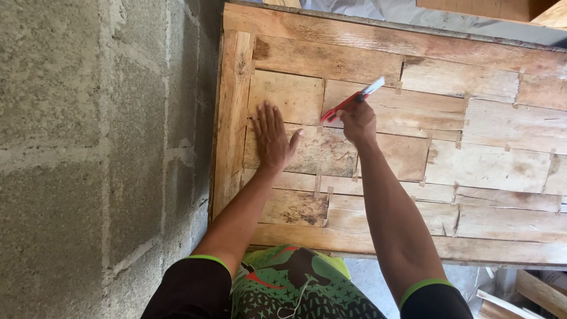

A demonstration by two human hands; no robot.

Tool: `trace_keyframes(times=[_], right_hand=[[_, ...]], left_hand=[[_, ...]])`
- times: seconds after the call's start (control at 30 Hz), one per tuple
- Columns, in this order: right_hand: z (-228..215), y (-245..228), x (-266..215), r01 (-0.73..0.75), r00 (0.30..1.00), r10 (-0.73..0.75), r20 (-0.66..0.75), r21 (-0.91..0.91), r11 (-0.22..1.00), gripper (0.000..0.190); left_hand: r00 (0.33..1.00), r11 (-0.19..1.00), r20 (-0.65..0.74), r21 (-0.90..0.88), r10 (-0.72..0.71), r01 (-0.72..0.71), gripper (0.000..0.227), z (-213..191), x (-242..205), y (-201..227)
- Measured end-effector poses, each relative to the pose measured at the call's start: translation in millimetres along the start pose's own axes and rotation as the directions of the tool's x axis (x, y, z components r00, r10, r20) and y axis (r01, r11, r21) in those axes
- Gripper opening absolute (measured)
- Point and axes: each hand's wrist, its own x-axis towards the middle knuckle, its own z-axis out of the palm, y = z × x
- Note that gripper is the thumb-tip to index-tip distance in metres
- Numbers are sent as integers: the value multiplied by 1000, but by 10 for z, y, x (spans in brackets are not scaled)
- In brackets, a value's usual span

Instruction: Scraping and trimming the surface of a wooden mosaic panel using a utility knife.

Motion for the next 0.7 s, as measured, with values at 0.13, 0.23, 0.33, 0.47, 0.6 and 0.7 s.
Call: trace_keyframes(times=[0.13,0.23,0.33,0.47,0.6,0.7], right_hand=[[68,122,53,36,999,-34,29,-95,995,15],[99,138,52,145,987,-150,-53,-77,986,24],[153,151,73,-59,997,61,46,-47,997,22],[160,37,-26,-54,997,53,-48,-37,998,22],[211,32,-65,-81,992,93,-87,129,988,24],[285,369,56,-13,999,15,-32,82,997,20]], left_hand=[[997,999,74,-30,34,-32,111,-127,11,-12],[984,991,114,10,134,-136,112,-210,-35,35],[984,989,100,-5,149,-150,109,-279,-42,27],[987,990,89,-50,138,-133,109,-334,-52,51],[985,991,118,-44,129,-124,104,-391,-36,78],[985,993,129,-55,115,-108,102,-404,-21,67]])
